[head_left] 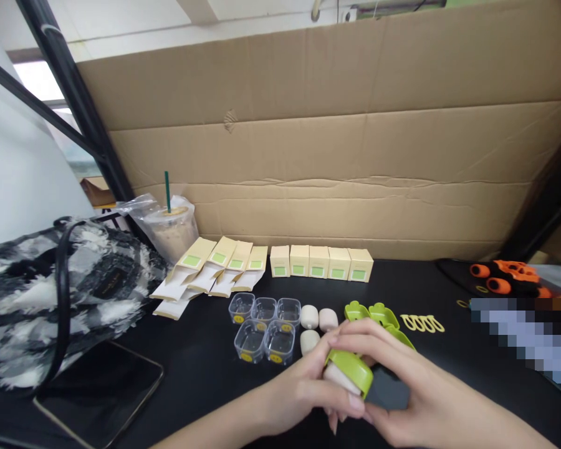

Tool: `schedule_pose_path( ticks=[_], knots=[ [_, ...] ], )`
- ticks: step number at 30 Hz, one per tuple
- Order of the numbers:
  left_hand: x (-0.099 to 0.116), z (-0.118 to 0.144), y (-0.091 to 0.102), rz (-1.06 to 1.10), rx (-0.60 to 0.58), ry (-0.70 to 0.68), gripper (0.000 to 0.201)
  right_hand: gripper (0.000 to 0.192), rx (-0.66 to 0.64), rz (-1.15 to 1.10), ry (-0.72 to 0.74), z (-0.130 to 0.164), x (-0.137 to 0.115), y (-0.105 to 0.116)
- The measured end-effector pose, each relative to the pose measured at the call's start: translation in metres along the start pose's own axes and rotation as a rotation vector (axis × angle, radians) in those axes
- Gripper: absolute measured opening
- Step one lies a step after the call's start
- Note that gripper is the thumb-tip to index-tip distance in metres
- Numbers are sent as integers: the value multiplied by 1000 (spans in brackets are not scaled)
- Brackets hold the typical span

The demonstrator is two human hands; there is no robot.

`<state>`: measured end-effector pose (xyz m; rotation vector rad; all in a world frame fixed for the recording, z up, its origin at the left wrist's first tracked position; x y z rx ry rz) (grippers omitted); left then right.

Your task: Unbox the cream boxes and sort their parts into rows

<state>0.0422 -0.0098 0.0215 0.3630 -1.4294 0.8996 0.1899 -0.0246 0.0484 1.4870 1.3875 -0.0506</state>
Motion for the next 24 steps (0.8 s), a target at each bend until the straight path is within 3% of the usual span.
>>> schedule_pose_path(
  ticks=[5,11,16,19,24],
  knots=[
    [6,8,-2,-21,-177,118,85,51,-69,-114,-106,0,-2,13],
    [7,3,-1,32,-266,65,83,46,20,-201,-118,4,1,17],
    [10,0,0,-24,-144,-42,75,44,185,-104,-5,1,-4,16],
    [14,2,-1,-76,-133,-99,67,43,246,-25,39,1,-7,18],
    [25,7,6,-143,-57,-218,44,35,483,-35,-96,2,1,30]
  ],
)
Point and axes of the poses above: each hand's wrist, its own z-axis away from the middle knuckle, its own y-axis out of the back of the hand, x = y × z, the point moved 3 cm from there along -z, towards the middle knuckle, and after that the axes turned 5 degrees about x, right-handed, at the moved point
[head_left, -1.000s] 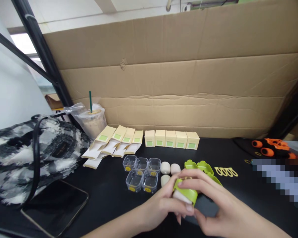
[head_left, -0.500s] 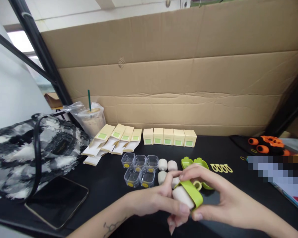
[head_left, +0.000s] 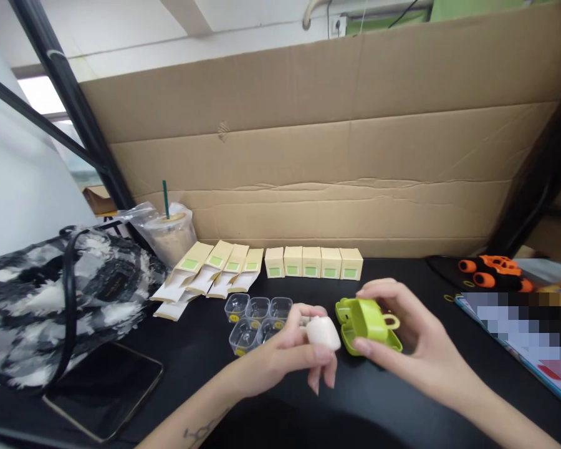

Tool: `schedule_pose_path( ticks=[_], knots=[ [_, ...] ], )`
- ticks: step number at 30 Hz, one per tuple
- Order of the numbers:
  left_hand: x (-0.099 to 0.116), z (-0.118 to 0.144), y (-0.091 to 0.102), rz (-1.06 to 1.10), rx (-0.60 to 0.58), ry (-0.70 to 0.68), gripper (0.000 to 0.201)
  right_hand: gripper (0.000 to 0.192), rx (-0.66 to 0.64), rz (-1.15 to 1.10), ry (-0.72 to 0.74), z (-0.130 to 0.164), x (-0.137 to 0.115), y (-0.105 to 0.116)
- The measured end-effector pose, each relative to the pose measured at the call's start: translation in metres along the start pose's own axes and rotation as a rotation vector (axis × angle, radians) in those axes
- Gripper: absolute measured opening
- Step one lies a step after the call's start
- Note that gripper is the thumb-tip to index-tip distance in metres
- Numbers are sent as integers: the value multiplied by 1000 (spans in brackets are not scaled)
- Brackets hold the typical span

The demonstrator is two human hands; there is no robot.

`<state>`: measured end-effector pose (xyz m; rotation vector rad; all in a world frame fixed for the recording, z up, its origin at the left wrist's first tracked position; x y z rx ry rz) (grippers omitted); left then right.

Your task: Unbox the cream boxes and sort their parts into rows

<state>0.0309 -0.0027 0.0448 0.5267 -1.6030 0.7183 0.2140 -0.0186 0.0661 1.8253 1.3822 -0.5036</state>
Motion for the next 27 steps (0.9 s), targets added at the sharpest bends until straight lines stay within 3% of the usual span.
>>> schedule_pose_path(
  ticks=[3,7,9,15,21,27],
  knots=[
    [18,-6,13,-134,184,-73,32,32,147,-66,-113,-1,4,5],
    [42,-31,34,-573,386,-91,31,31,174,-84,-135,2,3,1],
    [42,-50,43,-795,370,-19,36,32,160,-84,-138,3,2,-2],
    [20,-90,59,-1088,260,204,15,31,169,-103,-141,3,2,-3],
    [6,-96,63,-1239,168,358,24,30,149,-93,-123,1,1,-2],
    [2,-94,66,-1222,172,363,29,33,82,-49,-73,4,2,-1]
  ],
)
Point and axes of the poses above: each hand's wrist, its own z-axis away from the middle knuckle, its own y-axis out of the back of the hand, x = y × z, the point moved 3 cm from there along -z, towards the middle knuckle, and after that the axes turned 5 degrees about x, right-handed, at the moved point
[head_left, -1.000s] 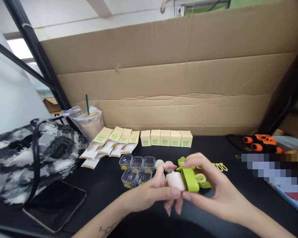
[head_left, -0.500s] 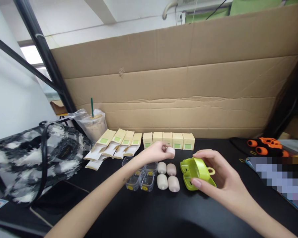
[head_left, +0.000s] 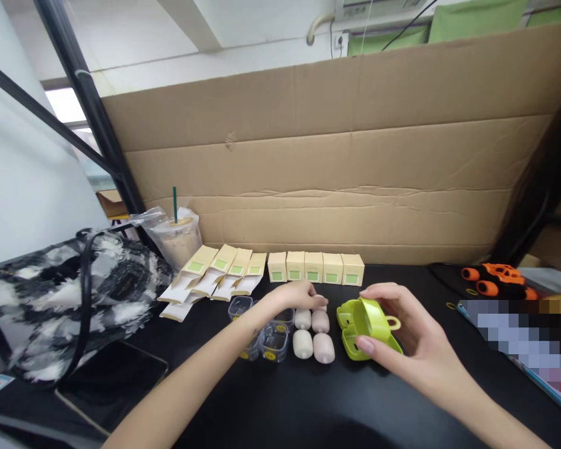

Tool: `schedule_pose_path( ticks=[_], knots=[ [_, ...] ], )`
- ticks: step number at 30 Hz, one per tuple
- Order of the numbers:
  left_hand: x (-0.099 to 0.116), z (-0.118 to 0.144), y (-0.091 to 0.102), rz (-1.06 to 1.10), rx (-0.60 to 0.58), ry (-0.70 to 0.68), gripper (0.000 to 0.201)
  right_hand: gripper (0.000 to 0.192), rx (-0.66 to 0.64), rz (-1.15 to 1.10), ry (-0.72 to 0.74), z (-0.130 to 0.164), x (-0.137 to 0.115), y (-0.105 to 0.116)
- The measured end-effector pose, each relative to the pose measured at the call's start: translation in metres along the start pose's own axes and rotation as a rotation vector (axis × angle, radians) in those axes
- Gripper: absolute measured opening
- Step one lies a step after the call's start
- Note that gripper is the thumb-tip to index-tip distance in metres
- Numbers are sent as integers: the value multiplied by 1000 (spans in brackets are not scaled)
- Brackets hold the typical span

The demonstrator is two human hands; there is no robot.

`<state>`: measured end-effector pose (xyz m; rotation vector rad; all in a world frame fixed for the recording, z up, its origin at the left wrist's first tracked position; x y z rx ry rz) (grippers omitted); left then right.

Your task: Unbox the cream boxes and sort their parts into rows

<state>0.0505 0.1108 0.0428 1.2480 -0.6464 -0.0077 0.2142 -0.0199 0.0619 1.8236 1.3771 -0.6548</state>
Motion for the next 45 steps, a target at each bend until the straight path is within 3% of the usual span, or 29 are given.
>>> schedule_pose_path(
  ticks=[2,5,7,9,12,15,17,20,25,28,30,33,37,40,45],
  knots=[
    [0,2,1,36,44,-3,28,34,-30,39,45,-1,1,1],
    [7,13,8,116,220,-32,31,34,-60,124,116,-3,2,1],
    [15,30,12,198,351,-89,31,35,-62,197,161,-3,2,0],
    [25,50,11,291,393,-153,26,37,-75,257,202,-3,3,-3],
    [33,79,-3,512,272,-191,27,38,-114,279,230,2,5,-10],
    [35,94,-24,990,72,-194,28,37,-147,270,240,8,9,-16],
    [32,97,-34,1160,50,-181,31,36,-167,273,264,11,10,-20],
    [27,96,-44,1219,78,-164,31,34,-180,284,296,13,11,-23],
    [22,99,-56,1307,-24,-105,30,35,-238,332,347,17,9,-26],
    [19,101,-55,1373,5,-70,30,41,-181,321,364,17,6,-25],
    [18,101,-52,1387,34,-77,29,31,-97,273,252,16,6,-23],
    [19,101,-48,1377,49,-96,29,10,-63,96,-64,13,11,-23],
    [19,101,-48,1376,90,-93,31,22,-87,-259,-369,10,20,-28],
    [20,100,-49,1393,112,-119,30,21,-88,-400,-466,10,25,-30],
    [19,100,-49,1389,166,-140,27,24,-98,-360,-469,15,29,-34]
  ],
)
Point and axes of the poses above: each hand's wrist, its own z-axis away from the middle knuckle, its own y-axis out of the back of the hand, x = y × z, the point moved 3 cm from there along -z, towards the middle knuckle, and after that the axes turned 5 degrees about x, right-handed, at the moved point
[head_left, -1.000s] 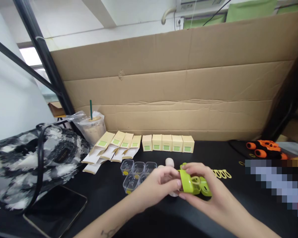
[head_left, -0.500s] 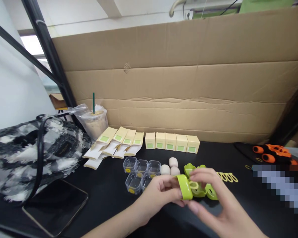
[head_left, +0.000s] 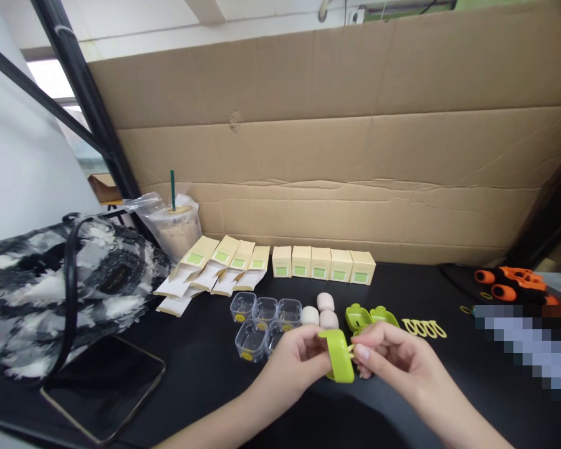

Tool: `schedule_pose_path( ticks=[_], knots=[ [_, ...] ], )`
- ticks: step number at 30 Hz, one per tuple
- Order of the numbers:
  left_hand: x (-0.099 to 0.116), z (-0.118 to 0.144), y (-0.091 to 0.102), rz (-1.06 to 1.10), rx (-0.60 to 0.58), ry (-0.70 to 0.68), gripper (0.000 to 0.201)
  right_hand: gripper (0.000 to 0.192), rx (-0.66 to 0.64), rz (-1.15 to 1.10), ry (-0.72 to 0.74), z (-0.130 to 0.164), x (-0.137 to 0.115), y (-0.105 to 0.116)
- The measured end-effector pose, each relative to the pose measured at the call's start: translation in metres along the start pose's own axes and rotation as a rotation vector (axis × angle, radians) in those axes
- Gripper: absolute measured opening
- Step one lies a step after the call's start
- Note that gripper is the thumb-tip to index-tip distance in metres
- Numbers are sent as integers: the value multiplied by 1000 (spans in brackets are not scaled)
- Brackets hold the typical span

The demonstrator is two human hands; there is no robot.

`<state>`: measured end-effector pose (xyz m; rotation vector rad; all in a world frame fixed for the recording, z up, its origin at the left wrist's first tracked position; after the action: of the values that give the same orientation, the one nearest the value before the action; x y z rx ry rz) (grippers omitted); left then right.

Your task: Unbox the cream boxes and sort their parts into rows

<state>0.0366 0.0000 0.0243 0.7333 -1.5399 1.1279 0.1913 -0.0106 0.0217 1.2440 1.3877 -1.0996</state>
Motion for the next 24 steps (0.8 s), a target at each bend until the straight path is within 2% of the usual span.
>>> schedule_pose_path(
  ticks=[6,14,18,24],
  knots=[
    [-4,1,0,-54,33,15,32,28,78,61,91,4,5,-3],
    [-8,4,-2,-121,66,6,34,22,73,114,219,5,9,-3],
    [-11,5,-1,-144,76,-7,31,22,115,174,273,7,9,-3],
    [-7,6,-1,-137,86,-31,31,16,38,243,296,10,6,-4]
  ],
)
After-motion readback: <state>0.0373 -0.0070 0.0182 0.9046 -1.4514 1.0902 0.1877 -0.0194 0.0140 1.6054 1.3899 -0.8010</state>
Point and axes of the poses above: each hand's wrist, its own z-axis away from the middle knuckle, its own y-axis out of the back of the hand, x = y × z, the point moved 3 cm from there along -z, towards the middle knuckle, and after that the axes turned 5 degrees about x, right-handed, at the moved point
